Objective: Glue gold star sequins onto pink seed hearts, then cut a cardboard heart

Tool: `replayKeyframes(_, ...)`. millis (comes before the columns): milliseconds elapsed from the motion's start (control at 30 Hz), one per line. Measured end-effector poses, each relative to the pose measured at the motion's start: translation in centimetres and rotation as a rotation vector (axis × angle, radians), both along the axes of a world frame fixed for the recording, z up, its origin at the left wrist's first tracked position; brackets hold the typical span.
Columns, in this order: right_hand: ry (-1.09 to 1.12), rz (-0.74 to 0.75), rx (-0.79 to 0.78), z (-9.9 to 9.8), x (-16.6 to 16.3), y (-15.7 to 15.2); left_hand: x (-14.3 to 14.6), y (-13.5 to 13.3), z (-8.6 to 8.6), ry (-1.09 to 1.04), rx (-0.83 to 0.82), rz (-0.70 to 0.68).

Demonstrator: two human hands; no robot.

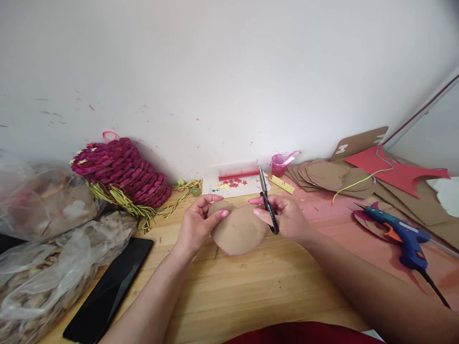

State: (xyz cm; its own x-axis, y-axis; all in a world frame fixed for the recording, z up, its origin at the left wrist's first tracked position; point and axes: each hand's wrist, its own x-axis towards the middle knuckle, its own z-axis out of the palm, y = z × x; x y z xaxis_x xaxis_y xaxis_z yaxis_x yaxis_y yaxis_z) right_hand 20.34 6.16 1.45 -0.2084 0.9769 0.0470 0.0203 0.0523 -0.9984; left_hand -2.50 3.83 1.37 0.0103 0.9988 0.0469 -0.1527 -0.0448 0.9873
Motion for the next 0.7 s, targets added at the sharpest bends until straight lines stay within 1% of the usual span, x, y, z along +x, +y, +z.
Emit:
replayKeyframes(267, -0.040, 0.031, 0.004, -0.4, 0.1, 0.1, 0.2, 0.1, -0.2, 0.009, 0.033, 0.048)
replayKeyframes(500, 0.005, -0.044, 0.030, -0.6, 0.0, 0.5, 0.3, 0.2, -0.4, -0.011, 0.054, 0.142)
replayKeyframes(700, 0.041, -0.074, -0.028, -1.1, -0.2, 0.7, -0.1, 0.6, -0.6, -0.027, 0.016, 0.247)
